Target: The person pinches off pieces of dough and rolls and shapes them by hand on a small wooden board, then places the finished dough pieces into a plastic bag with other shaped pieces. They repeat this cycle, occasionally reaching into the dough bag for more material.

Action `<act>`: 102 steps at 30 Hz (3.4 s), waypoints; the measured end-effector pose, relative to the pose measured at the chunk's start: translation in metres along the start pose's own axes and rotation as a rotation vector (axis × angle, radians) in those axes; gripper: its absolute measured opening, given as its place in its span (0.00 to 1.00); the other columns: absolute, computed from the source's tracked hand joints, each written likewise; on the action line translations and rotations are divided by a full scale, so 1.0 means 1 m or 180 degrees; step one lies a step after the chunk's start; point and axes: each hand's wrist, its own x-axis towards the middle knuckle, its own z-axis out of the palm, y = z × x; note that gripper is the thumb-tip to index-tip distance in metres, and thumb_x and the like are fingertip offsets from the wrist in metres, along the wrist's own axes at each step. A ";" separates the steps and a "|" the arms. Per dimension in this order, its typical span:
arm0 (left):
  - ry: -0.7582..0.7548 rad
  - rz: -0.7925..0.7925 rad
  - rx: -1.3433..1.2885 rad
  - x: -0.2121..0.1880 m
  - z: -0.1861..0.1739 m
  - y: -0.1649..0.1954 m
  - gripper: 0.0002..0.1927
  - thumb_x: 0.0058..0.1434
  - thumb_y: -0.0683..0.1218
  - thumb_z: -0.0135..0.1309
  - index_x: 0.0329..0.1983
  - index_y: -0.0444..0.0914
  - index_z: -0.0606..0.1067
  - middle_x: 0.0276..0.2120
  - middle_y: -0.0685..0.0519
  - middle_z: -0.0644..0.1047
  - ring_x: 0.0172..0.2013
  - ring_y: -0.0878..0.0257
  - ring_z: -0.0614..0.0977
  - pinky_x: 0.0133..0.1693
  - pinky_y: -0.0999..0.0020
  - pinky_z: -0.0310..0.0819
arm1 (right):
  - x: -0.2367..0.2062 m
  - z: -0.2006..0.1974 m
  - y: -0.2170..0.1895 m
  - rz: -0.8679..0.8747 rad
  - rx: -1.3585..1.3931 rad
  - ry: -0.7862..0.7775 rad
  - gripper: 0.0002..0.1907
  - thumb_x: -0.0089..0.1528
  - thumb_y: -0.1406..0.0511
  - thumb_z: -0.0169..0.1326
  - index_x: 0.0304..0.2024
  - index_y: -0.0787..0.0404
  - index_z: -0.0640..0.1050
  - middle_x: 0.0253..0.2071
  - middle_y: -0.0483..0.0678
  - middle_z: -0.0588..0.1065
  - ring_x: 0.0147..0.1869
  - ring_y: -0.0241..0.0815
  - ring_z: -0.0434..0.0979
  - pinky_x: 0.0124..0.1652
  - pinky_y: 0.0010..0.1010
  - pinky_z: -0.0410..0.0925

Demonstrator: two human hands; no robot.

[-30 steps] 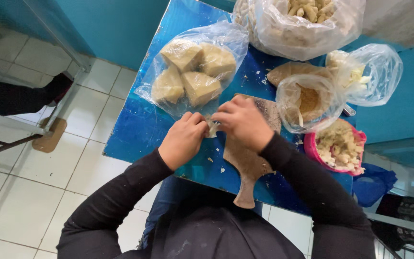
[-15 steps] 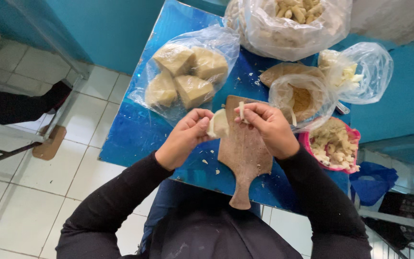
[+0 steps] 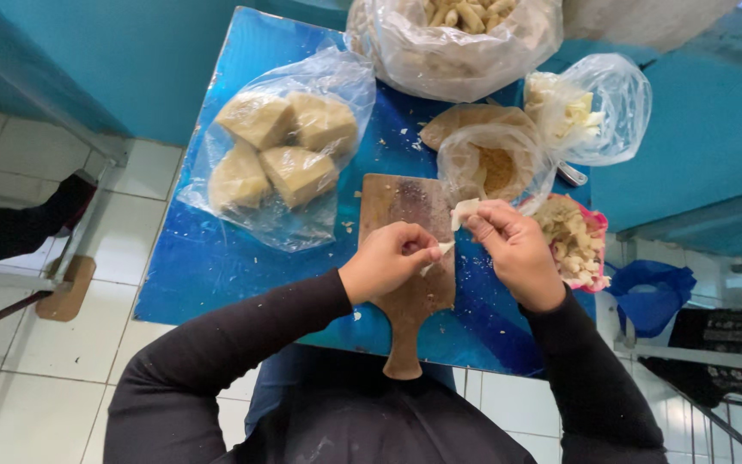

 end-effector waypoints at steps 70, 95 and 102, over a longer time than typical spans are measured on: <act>0.0376 0.1999 0.2686 -0.032 -0.048 0.026 0.06 0.63 0.47 0.59 0.39 0.40 0.78 0.34 0.53 0.75 0.38 0.54 0.75 0.39 0.59 0.70 | -0.086 -0.082 0.036 -0.0054 -0.3771 0.0494 0.23 0.45 0.47 0.69 0.36 0.50 0.85 0.64 0.45 0.71 0.70 0.55 0.59 0.62 0.49 0.53; 0.0318 0.0937 0.1695 -0.029 -0.070 0.027 0.14 0.58 0.43 0.63 0.39 0.36 0.68 0.32 0.47 0.75 0.36 0.48 0.77 0.38 0.55 0.70 | -0.009 0.055 -0.024 -0.1531 -0.3204 -0.0306 0.39 0.50 0.73 0.54 0.65 0.45 0.76 0.73 0.52 0.61 0.68 0.58 0.58 0.63 0.46 0.53; 0.0261 0.1465 0.2257 -0.034 -0.067 0.031 0.11 0.53 0.45 0.63 0.36 0.39 0.75 0.32 0.49 0.75 0.38 0.47 0.76 0.38 0.54 0.71 | 0.004 0.057 -0.013 -0.1400 -0.3296 -0.0056 0.37 0.51 0.72 0.55 0.64 0.46 0.76 0.74 0.51 0.61 0.69 0.59 0.58 0.64 0.49 0.53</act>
